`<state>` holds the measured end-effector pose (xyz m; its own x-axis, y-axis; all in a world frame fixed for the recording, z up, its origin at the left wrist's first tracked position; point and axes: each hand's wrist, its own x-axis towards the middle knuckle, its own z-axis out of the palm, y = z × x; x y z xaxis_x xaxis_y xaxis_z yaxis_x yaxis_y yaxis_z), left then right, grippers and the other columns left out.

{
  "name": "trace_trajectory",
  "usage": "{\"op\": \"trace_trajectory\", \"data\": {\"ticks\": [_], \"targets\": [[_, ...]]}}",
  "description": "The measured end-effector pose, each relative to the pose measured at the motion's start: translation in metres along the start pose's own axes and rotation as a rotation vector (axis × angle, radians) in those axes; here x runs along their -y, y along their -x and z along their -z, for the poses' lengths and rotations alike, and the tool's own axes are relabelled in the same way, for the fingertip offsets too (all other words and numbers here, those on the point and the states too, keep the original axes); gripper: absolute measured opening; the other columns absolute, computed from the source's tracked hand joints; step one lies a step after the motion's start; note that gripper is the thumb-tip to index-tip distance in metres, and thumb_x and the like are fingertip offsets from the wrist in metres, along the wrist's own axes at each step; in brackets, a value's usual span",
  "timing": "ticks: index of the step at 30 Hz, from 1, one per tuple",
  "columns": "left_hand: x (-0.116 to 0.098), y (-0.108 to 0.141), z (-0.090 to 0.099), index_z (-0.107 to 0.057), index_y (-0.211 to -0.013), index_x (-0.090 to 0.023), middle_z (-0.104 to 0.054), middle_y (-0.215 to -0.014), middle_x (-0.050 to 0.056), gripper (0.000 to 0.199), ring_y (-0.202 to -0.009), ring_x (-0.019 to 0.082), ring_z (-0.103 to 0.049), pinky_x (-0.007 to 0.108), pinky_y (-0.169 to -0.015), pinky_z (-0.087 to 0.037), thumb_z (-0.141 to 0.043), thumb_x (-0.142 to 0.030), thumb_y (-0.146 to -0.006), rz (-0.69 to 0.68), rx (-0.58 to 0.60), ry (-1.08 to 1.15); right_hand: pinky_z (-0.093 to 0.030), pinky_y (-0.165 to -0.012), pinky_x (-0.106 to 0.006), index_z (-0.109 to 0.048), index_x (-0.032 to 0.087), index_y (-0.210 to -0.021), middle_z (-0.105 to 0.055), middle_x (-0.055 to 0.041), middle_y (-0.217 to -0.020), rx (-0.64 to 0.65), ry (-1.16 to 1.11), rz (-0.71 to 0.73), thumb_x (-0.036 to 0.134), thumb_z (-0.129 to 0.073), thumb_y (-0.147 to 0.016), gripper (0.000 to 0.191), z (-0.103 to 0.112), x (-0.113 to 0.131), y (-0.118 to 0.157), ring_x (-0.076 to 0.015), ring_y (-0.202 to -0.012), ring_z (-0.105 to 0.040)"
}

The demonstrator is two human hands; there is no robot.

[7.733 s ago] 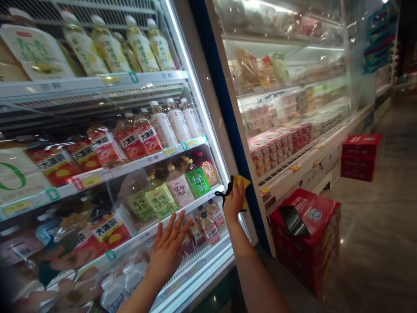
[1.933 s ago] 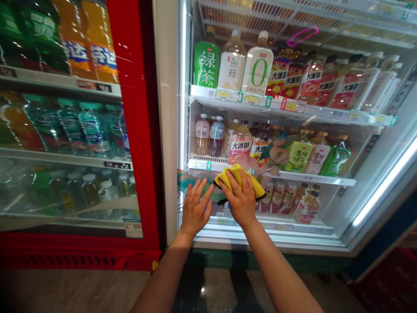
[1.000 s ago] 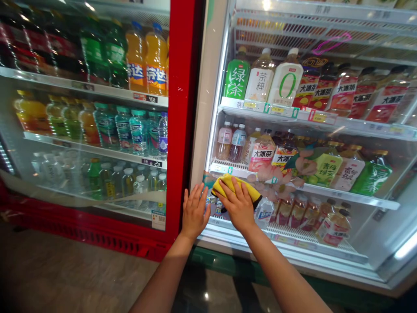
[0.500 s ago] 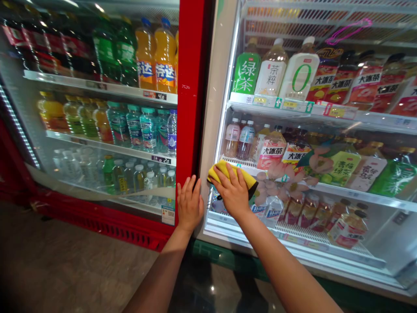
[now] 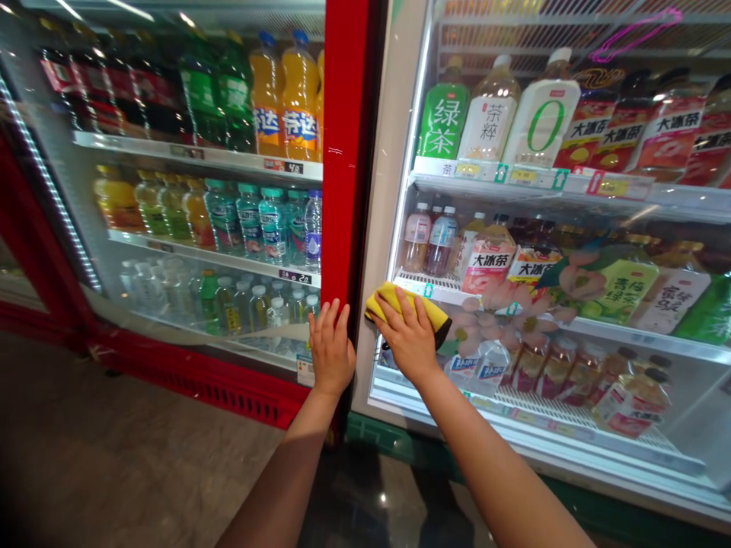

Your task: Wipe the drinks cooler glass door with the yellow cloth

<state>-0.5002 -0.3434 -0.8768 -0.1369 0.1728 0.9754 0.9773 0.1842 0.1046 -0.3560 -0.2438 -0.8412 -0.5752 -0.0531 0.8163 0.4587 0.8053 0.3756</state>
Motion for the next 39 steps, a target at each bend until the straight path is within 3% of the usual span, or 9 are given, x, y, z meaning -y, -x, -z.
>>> {"op": "trace_trajectory", "data": {"ticks": [3,9,14,17,21,24,30,35,39], "targets": [[0.001,0.007,-0.002,-0.043,-0.151,-0.016,-0.053,-0.151,0.016,0.059,-0.152,0.023,-0.032,0.053,-0.127,-0.022,-0.040,-0.004,-0.093,-0.010,0.037,0.011,-0.018,-0.125,-0.058,-0.062,0.031,-0.135,-0.052,0.0000,-0.154,-0.031,0.015,-0.040,0.018,-0.057,-0.098,0.040,-0.008,0.012,0.005,-0.0301,-0.156,-0.019],[-0.001,0.025,-0.009,-0.040,-0.153,-0.017,-0.051,-0.153,0.014,0.057,-0.150,0.025,-0.036,0.052,-0.126,-0.026,-0.042,-0.010,-0.097,-0.018,0.104,0.025,-0.020,-0.127,-0.052,-0.065,0.027,-0.130,-0.057,-0.0022,-0.150,0.056,-0.106,0.143,0.019,-0.063,-0.095,0.036,-0.021,0.032,0.043,-0.0251,-0.151,-0.034],[-0.014,0.026,-0.013,-0.031,-0.158,-0.019,-0.046,-0.157,0.015,0.062,-0.152,0.025,-0.033,0.054,-0.126,-0.025,-0.042,-0.012,-0.097,-0.028,0.144,0.073,-0.014,-0.127,-0.056,-0.062,0.035,-0.136,-0.052,0.0010,-0.155,0.004,-0.053,-0.076,0.015,-0.062,-0.094,0.047,-0.002,0.002,0.030,-0.0264,-0.155,-0.025],[-0.024,0.022,-0.015,-0.029,-0.159,-0.018,-0.045,-0.158,0.016,0.063,-0.153,0.026,-0.031,0.054,-0.125,-0.027,-0.044,-0.014,-0.098,-0.057,0.143,0.090,-0.015,-0.126,-0.058,-0.061,0.035,-0.138,-0.052,0.0004,-0.155,-0.040,-0.006,-0.171,0.012,-0.057,-0.095,0.048,0.006,-0.006,0.047,-0.0281,-0.156,-0.018],[-0.036,0.019,-0.018,-0.028,-0.159,-0.019,-0.047,-0.156,0.016,0.063,-0.152,0.025,-0.033,0.052,-0.125,-0.026,-0.044,-0.013,-0.098,-0.110,0.138,0.096,-0.020,-0.125,-0.056,-0.067,0.034,-0.129,-0.060,0.0002,-0.147,-0.022,-0.028,-0.070,0.018,-0.057,-0.098,0.037,0.004,0.000,0.086,-0.0261,-0.153,-0.029],[-0.045,0.017,-0.021,-0.026,-0.159,-0.020,-0.046,-0.157,0.016,0.064,-0.152,0.025,-0.033,0.053,-0.126,-0.024,-0.044,-0.013,-0.098,-0.142,0.145,0.120,-0.019,-0.126,-0.054,-0.067,0.035,-0.128,-0.061,0.0017,-0.146,-0.021,-0.054,-0.014,0.021,-0.061,-0.097,0.035,0.004,-0.008,0.088,-0.0247,-0.152,-0.032],[-0.067,0.011,-0.034,-0.026,-0.159,-0.019,-0.045,-0.157,0.017,0.064,-0.153,0.026,-0.029,0.054,-0.126,-0.022,-0.046,-0.013,-0.098,-0.195,0.128,0.181,-0.017,-0.125,-0.057,-0.064,0.034,-0.135,-0.054,-0.0003,-0.152,-0.090,0.037,-0.202,0.013,-0.058,-0.096,0.045,0.018,-0.043,0.095,-0.0272,-0.157,-0.014],[-0.088,0.010,-0.046,-0.029,-0.158,-0.019,-0.046,-0.157,0.018,0.063,-0.153,0.025,-0.029,0.054,-0.126,-0.022,-0.046,-0.011,-0.097,-0.203,0.090,0.205,-0.013,-0.127,-0.055,-0.066,0.033,-0.131,-0.054,0.0018,-0.152,-0.031,0.031,-0.073,0.017,-0.063,-0.094,0.041,0.026,-0.055,0.122,-0.0260,-0.157,-0.016],[-0.104,0.013,-0.054,-0.029,-0.158,-0.020,-0.044,-0.158,0.017,0.065,-0.153,0.027,-0.029,0.056,-0.126,-0.021,-0.047,-0.011,-0.097,-0.197,0.109,0.220,-0.015,-0.126,-0.058,-0.062,0.036,-0.136,-0.049,0.0013,-0.156,-0.046,0.072,-0.205,0.013,-0.061,-0.094,0.048,0.041,-0.085,0.122,-0.0275,-0.157,-0.013]]}}
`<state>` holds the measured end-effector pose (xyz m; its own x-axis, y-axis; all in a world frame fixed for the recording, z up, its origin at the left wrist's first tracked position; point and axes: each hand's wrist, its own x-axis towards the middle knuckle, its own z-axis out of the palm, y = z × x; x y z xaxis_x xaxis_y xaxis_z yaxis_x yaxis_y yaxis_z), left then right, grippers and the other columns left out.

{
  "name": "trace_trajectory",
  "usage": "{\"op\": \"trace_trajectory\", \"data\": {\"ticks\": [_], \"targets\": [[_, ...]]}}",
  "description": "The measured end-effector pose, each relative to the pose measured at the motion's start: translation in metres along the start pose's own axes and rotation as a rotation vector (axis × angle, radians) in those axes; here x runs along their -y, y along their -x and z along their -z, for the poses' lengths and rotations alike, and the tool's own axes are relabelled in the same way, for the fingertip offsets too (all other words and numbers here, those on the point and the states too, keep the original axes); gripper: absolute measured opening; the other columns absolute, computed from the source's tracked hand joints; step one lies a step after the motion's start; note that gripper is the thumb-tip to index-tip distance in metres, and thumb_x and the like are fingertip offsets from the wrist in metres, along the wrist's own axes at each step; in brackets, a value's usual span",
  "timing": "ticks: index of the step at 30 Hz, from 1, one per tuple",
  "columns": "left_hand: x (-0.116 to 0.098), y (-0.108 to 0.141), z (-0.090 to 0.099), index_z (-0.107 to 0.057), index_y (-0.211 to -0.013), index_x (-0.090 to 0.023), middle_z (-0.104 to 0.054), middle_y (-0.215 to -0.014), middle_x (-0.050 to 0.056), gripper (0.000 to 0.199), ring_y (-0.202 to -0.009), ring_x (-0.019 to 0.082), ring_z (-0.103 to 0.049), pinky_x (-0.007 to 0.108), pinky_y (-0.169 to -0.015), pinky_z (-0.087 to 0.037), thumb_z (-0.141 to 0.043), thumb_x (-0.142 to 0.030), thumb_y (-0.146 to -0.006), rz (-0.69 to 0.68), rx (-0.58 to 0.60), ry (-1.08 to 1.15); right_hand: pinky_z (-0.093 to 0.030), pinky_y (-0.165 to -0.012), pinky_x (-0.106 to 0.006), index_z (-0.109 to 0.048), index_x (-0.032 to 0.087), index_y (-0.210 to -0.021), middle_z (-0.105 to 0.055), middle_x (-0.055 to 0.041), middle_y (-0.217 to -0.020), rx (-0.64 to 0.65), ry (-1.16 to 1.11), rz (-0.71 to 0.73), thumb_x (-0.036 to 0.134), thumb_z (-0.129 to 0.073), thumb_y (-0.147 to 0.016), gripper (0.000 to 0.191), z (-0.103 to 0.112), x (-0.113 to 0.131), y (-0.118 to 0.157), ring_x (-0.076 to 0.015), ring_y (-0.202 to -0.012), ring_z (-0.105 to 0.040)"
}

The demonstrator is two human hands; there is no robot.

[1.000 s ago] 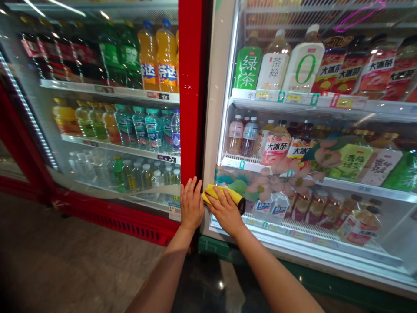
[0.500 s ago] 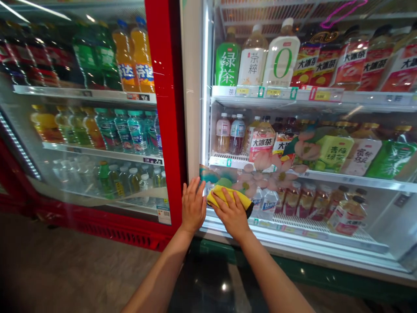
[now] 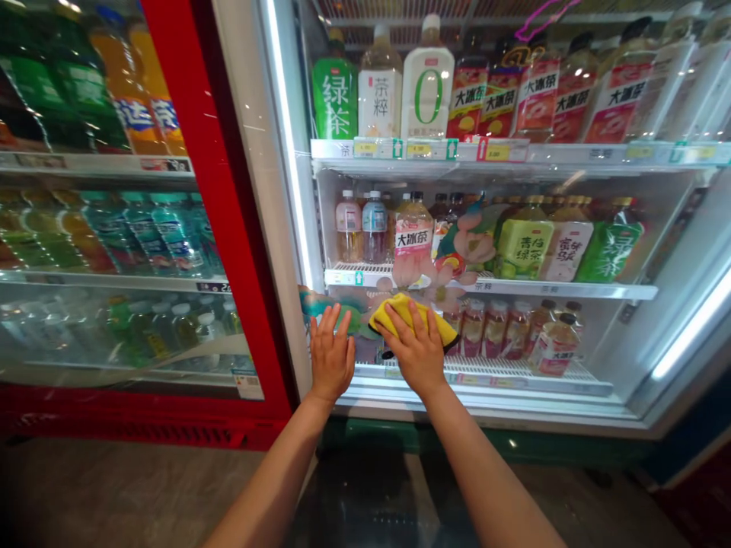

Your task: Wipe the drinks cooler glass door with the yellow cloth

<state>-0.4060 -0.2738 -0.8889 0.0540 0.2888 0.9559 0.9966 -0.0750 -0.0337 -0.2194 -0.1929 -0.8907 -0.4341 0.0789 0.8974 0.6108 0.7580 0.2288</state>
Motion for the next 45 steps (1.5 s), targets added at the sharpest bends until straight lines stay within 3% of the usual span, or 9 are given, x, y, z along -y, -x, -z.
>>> {"op": "trace_trajectory", "data": {"ticks": [3,9,15,19,22,29,36,42,45], "targets": [[-0.010,0.000,-0.006,-0.027,-0.159,-0.021,-0.043,-0.159,0.016,0.068,-0.153,0.027,-0.029,0.057,-0.126,-0.020,-0.048,-0.010,-0.096,-0.026,0.017,0.014,-0.016,-0.126,-0.058,-0.064,0.034,-0.135,-0.050,-0.0003,-0.156,-0.048,0.021,-0.057,0.011,-0.057,-0.094,0.047,0.006,-0.016,0.009,-0.0281,-0.158,-0.010],[-0.033,-0.005,-0.019,-0.023,-0.161,-0.023,-0.045,-0.158,0.015,0.072,-0.153,0.024,-0.028,0.053,-0.127,-0.019,-0.050,-0.009,-0.095,-0.117,0.020,0.045,-0.015,-0.127,-0.058,-0.065,0.038,-0.132,-0.053,0.0049,-0.154,0.018,0.025,0.073,0.015,-0.059,-0.095,0.044,0.011,-0.024,0.016,-0.0271,-0.158,-0.011],[-0.053,-0.007,-0.033,-0.021,-0.161,-0.021,-0.041,-0.160,0.015,0.074,-0.154,0.026,-0.024,0.055,-0.127,-0.016,-0.051,-0.011,-0.095,-0.120,0.053,0.043,-0.018,-0.125,-0.062,-0.056,0.034,-0.144,-0.043,-0.0020,-0.161,-0.029,0.081,-0.191,0.006,-0.052,-0.093,0.058,0.032,-0.071,0.020,-0.0305,-0.158,-0.009],[-0.065,-0.005,-0.044,-0.018,-0.162,-0.021,-0.037,-0.162,0.014,0.077,-0.155,0.025,-0.020,0.055,-0.128,-0.010,-0.054,-0.014,-0.094,-0.140,0.096,0.034,-0.019,-0.126,-0.058,-0.065,0.036,-0.134,-0.050,0.0030,-0.156,0.004,0.063,0.024,0.009,-0.057,-0.094,0.048,0.029,-0.071,0.061,-0.0278,-0.158,-0.012],[-0.075,-0.005,-0.052,-0.015,-0.162,-0.021,-0.035,-0.163,0.014,0.077,-0.156,0.025,-0.017,0.054,-0.129,-0.006,-0.054,-0.017,-0.095,-0.148,0.107,0.033,-0.018,-0.128,-0.054,-0.065,0.040,-0.132,-0.054,0.0076,-0.152,0.084,0.050,0.176,0.014,-0.062,-0.094,0.046,0.029,-0.073,0.065,-0.0247,-0.157,-0.014],[-0.091,-0.003,-0.065,-0.014,-0.162,-0.021,-0.034,-0.163,0.014,0.082,-0.157,0.025,-0.014,0.055,-0.128,-0.005,-0.056,-0.016,-0.093,-0.151,0.119,0.044,-0.022,-0.124,-0.064,-0.050,0.032,-0.149,-0.031,-0.0030,-0.167,-0.048,0.104,-0.184,0.004,-0.052,-0.091,0.064,0.043,-0.118,0.065,-0.0322,-0.157,-0.010],[-0.106,-0.002,-0.076,-0.016,-0.162,-0.022,-0.036,-0.162,0.012,0.085,-0.157,0.023,-0.011,0.054,-0.128,-0.002,-0.058,-0.013,-0.089,-0.205,0.138,0.079,-0.023,-0.125,-0.060,-0.055,0.040,-0.143,-0.038,0.0045,-0.164,0.055,0.132,-0.037,0.005,-0.056,-0.091,0.063,0.045,-0.123,0.072,-0.0294,-0.158,-0.011],[-0.114,-0.003,-0.081,-0.016,-0.162,-0.023,-0.033,-0.163,0.011,0.085,-0.157,0.025,-0.013,0.054,-0.128,-0.002,-0.057,-0.013,-0.088,-0.196,0.154,0.086,-0.023,-0.123,-0.065,-0.024,0.035,-0.160,-0.014,-0.0045,-0.171,-0.160,0.179,-0.501,0.004,-0.045,-0.091,0.079,0.055,-0.163,0.087,-0.0311,-0.156,-0.018],[-0.117,-0.003,-0.082,-0.016,-0.162,-0.022,-0.035,-0.162,0.012,0.085,-0.157,0.024,-0.013,0.054,-0.129,-0.002,-0.056,-0.012,-0.088,-0.215,0.148,0.101,-0.023,-0.122,-0.067,-0.018,0.033,-0.162,-0.008,-0.0066,-0.172,-0.112,0.147,-0.485,0.002,-0.045,-0.090,0.083,0.048,-0.150,0.114,-0.0322,-0.157,-0.016]]}}
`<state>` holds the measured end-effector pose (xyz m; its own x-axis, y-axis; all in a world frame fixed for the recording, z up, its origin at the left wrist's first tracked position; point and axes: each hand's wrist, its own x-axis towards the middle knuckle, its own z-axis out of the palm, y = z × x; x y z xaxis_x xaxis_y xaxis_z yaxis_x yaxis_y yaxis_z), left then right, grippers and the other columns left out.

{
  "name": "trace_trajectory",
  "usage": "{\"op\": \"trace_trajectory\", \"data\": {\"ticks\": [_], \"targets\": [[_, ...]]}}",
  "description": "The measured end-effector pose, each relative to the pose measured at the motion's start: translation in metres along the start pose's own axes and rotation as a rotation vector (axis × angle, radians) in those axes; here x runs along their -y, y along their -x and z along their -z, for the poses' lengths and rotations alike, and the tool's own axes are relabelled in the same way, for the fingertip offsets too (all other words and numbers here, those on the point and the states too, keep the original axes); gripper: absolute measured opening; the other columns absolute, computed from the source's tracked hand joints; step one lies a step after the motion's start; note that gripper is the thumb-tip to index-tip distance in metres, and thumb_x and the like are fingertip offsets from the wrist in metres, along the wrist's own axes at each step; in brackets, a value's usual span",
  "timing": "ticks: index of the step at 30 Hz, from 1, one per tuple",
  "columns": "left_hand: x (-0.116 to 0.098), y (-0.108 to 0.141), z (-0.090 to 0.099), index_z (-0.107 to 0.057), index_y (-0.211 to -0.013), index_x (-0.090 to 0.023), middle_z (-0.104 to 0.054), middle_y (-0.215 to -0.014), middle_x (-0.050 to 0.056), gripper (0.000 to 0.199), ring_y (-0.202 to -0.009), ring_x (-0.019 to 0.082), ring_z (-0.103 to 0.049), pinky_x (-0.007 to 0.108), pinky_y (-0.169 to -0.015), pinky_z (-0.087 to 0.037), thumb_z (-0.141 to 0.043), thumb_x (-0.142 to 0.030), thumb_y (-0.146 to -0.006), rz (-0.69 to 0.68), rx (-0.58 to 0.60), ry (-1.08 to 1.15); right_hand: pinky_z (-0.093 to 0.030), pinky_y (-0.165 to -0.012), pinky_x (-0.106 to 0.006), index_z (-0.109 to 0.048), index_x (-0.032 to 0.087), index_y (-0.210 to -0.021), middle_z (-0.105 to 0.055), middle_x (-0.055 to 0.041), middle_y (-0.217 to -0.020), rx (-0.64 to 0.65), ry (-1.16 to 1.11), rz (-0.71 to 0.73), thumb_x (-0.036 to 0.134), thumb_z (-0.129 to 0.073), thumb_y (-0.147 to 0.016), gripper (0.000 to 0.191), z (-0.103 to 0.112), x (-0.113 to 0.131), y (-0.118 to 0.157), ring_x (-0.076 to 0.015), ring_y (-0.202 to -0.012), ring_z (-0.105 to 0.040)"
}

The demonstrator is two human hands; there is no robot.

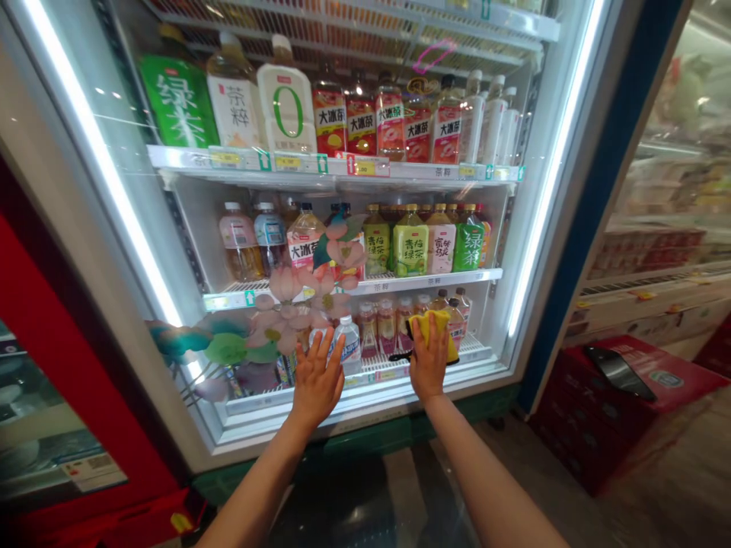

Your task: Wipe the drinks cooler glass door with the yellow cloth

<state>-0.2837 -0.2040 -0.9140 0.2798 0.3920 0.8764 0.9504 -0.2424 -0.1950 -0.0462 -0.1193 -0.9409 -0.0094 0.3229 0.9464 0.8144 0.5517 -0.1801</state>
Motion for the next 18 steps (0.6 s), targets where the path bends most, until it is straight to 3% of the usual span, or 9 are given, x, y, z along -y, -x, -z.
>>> {"op": "trace_trajectory", "data": {"ticks": [2,5,9,12,15,18], "targets": [[-0.004,-0.001,-0.001,-0.016,-0.162,-0.021,-0.037,-0.161,0.012,0.086,-0.157,0.023,-0.012,0.054,-0.129,-0.001,-0.057,-0.012,-0.087,-0.022,-0.006,0.014,-0.025,-0.122,-0.066,-0.028,0.035,-0.159,-0.017,-0.0041,-0.171,0.060,-0.024,0.147,-0.001,-0.046,-0.088,0.082,-0.001,0.006,0.009,-0.0320,-0.157,-0.013],[-0.010,-0.003,-0.005,-0.017,-0.162,-0.021,-0.035,-0.162,0.013,0.086,-0.157,0.023,-0.012,0.053,-0.129,-0.001,-0.058,-0.013,-0.087,-0.049,-0.001,0.027,-0.027,-0.124,-0.062,-0.043,0.040,-0.152,-0.032,0.0028,-0.166,0.123,-0.054,0.296,-0.003,-0.046,-0.086,0.079,0.001,0.006,-0.009,-0.0300,-0.157,-0.012],[-0.017,-0.006,-0.010,-0.016,-0.162,-0.022,-0.032,-0.163,0.011,0.089,-0.157,0.023,-0.011,0.052,-0.129,0.000,-0.060,-0.012,-0.085,-0.066,0.016,0.042,-0.026,-0.123,-0.062,-0.030,0.036,-0.159,-0.017,-0.0008,-0.171,0.011,-0.019,0.033,-0.001,-0.041,-0.088,0.080,0.007,-0.017,-0.035,-0.0282,-0.157,-0.017],[-0.020,-0.006,-0.012,-0.016,-0.162,-0.022,-0.032,-0.163,0.011,0.091,-0.157,0.023,-0.009,0.052,-0.129,0.001,-0.061,-0.012,-0.084,-0.079,0.036,0.044,-0.027,-0.121,-0.064,-0.015,0.034,-0.162,-0.007,-0.0034,-0.172,-0.066,0.005,-0.141,0.001,-0.039,-0.089,0.085,0.006,-0.028,-0.017,-0.0287,-0.157,-0.016],[-0.026,-0.005,-0.017,-0.015,-0.162,-0.023,-0.033,-0.163,0.010,0.090,-0.157,0.023,-0.010,0.053,-0.129,0.001,-0.060,-0.012,-0.085,-0.086,0.040,0.049,-0.024,-0.123,-0.064,-0.014,0.033,-0.162,-0.006,-0.0047,-0.172,0.017,-0.002,-0.082,-0.003,-0.041,-0.085,0.090,0.005,-0.031,0.003,-0.0296,-0.157,-0.013],[-0.034,-0.004,-0.025,-0.016,-0.162,-0.023,-0.035,-0.162,0.010,0.088,-0.157,0.022,-0.010,0.052,-0.129,0.000,-0.059,-0.012,-0.087,-0.086,0.033,0.066,-0.021,-0.125,-0.062,-0.024,0.036,-0.160,-0.013,-0.0015,-0.172,0.062,-0.019,0.061,-0.006,-0.042,-0.081,0.091,0.010,-0.044,-0.004,-0.0284,-0.157,-0.014]]}}
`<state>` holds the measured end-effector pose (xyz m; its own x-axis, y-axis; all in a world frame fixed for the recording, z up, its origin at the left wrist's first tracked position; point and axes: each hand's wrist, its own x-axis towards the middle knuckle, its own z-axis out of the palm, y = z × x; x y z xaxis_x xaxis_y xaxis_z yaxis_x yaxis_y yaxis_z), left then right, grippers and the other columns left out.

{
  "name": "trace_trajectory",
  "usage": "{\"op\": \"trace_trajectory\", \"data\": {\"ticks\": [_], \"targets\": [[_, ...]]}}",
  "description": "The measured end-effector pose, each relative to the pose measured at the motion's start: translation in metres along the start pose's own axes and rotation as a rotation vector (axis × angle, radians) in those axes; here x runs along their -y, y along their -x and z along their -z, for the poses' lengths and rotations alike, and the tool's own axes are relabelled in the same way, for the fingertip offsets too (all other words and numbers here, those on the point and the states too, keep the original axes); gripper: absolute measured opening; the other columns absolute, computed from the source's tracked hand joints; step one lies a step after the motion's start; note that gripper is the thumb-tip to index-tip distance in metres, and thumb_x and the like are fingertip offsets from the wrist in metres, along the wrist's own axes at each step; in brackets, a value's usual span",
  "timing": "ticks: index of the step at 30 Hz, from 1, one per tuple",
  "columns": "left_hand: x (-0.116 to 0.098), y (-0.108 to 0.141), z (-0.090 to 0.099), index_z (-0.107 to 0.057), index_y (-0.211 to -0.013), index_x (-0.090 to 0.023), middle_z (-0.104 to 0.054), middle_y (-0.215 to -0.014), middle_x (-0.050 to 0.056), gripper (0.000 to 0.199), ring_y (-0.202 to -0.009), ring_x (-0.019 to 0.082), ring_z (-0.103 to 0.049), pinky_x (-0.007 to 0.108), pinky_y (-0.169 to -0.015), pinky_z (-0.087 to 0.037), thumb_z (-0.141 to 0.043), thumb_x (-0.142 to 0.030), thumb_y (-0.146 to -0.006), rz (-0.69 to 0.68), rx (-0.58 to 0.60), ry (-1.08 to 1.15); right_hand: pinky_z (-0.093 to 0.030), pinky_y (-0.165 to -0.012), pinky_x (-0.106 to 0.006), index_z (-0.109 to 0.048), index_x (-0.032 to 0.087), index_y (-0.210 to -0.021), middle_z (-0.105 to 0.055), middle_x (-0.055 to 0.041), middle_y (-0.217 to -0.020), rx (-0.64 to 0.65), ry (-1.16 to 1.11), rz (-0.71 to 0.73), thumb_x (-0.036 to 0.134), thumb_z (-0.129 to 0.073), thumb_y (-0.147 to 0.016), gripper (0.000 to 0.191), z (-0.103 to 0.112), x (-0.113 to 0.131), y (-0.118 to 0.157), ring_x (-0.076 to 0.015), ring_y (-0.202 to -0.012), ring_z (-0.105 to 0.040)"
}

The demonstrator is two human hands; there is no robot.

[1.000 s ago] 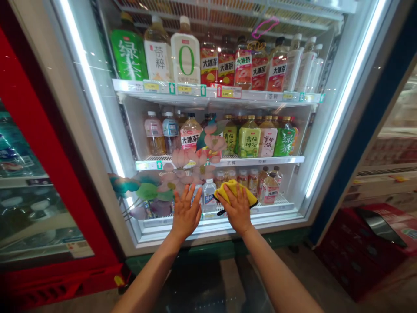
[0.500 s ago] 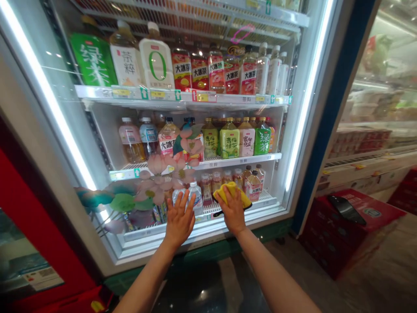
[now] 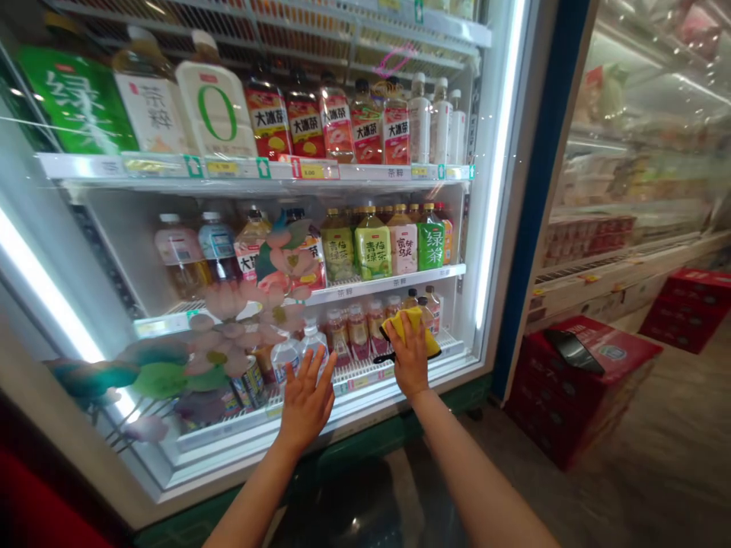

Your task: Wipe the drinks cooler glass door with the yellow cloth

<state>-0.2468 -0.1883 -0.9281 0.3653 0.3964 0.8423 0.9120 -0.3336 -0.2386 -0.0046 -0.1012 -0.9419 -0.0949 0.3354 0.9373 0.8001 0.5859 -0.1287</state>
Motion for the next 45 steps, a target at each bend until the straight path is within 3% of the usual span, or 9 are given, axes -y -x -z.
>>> {"op": "trace_trajectory", "data": {"ticks": [6,10,15,20,24,30,34,40,45], "targets": [[-0.017,-0.002,-0.017,-0.018,-0.162,-0.023,-0.038,-0.161,0.009,0.084,-0.157,0.021,-0.013,0.050,-0.129,0.000,-0.057,-0.012,-0.088,-0.018,0.021,0.022,-0.031,-0.120,-0.060,-0.034,0.040,-0.156,-0.027,-0.0025,-0.167,-0.103,0.030,-0.055,-0.003,-0.043,-0.083,0.086,0.011,-0.047,-0.009,-0.0283,-0.152,-0.029],[-0.029,-0.007,-0.026,-0.020,-0.162,-0.022,-0.037,-0.161,0.008,0.084,-0.157,0.020,-0.013,0.049,-0.130,0.000,-0.055,-0.011,-0.086,-0.040,0.030,0.023,-0.046,-0.107,-0.058,-0.043,0.044,-0.151,-0.044,-0.0083,-0.152,-0.290,0.098,-0.177,0.002,-0.048,-0.086,0.077,0.008,-0.048,0.001,-0.0308,-0.136,-0.047],[-0.046,-0.029,-0.039,-0.021,-0.161,-0.020,-0.043,-0.158,0.006,0.081,-0.157,0.017,-0.009,0.048,-0.129,0.004,-0.051,-0.010,-0.086,-0.098,0.029,0.009,-0.046,-0.108,-0.053,-0.052,0.040,-0.146,-0.055,-0.0080,-0.142,-0.281,0.027,-0.094,0.005,-0.046,-0.090,0.066,0.014,-0.066,-0.031,-0.0293,-0.131,-0.052],[-0.057,-0.064,-0.049,-0.028,-0.159,-0.021,-0.042,-0.158,0.004,0.076,-0.157,0.018,-0.007,0.050,-0.128,0.010,-0.051,-0.016,-0.087,-0.194,0.085,-0.045,-0.046,-0.108,-0.056,-0.044,0.027,-0.153,-0.047,-0.0149,-0.153,-0.489,0.052,-0.369,0.013,-0.042,-0.095,0.060,0.005,-0.097,-0.014,-0.0326,-0.138,-0.049],[-0.067,-0.093,-0.060,-0.034,-0.157,-0.021,-0.039,-0.160,0.003,0.073,-0.157,0.017,-0.005,0.049,-0.128,0.011,-0.050,-0.014,-0.086,-0.305,0.107,-0.059,-0.039,-0.113,-0.061,-0.041,0.031,-0.155,-0.040,-0.0136,-0.158,-0.382,0.050,-0.347,0.010,-0.040,-0.095,0.064,-0.001,-0.092,0.003,-0.0317,-0.145,-0.041],[-0.091,-0.128,-0.084,-0.040,-0.154,-0.018,-0.034,-0.162,0.003,0.068,-0.157,0.017,-0.011,0.046,-0.129,0.007,-0.046,-0.009,-0.087,-0.463,0.103,-0.003,-0.030,-0.121,-0.060,-0.041,0.036,-0.154,-0.035,-0.0061,-0.164,-0.229,-0.015,-0.287,0.008,-0.038,-0.094,0.066,0.019,-0.116,-0.022,-0.0279,-0.151,-0.033],[-0.108,-0.139,-0.095,-0.042,-0.153,-0.016,-0.036,-0.161,0.005,0.065,-0.155,0.019,-0.017,0.046,-0.129,0.006,-0.045,-0.008,-0.089,-0.468,0.101,0.014,-0.029,-0.121,-0.060,-0.025,0.031,-0.161,-0.020,-0.0094,-0.170,-0.232,0.020,-0.461,0.014,-0.036,-0.100,0.064,0.016,-0.125,-0.002,-0.0284,-0.155,-0.022],[-0.129,-0.149,-0.106,-0.035,-0.156,-0.014,-0.034,-0.162,0.004,0.068,-0.155,0.019,-0.018,0.045,-0.130,0.006,-0.043,-0.007,-0.089,-0.475,0.126,0.026,-0.026,-0.124,-0.054,-0.038,0.033,-0.155,-0.028,-0.0049,-0.167,-0.181,-0.019,-0.321,0.005,-0.034,-0.095,0.067,0.021,-0.148,-0.010,-0.0232,-0.153,-0.028],[-0.138,-0.153,-0.117,-0.027,-0.160,-0.017,-0.035,-0.162,0.005,0.074,-0.155,0.019,-0.022,0.045,-0.130,0.006,-0.044,-0.007,-0.088,-0.463,0.167,0.066,-0.031,-0.120,-0.055,-0.033,0.027,-0.158,-0.027,-0.0121,-0.167,-0.309,-0.040,-0.627,0.019,-0.035,-0.100,0.059,0.012,-0.167,0.009,-0.0278,-0.154,-0.024]]}}
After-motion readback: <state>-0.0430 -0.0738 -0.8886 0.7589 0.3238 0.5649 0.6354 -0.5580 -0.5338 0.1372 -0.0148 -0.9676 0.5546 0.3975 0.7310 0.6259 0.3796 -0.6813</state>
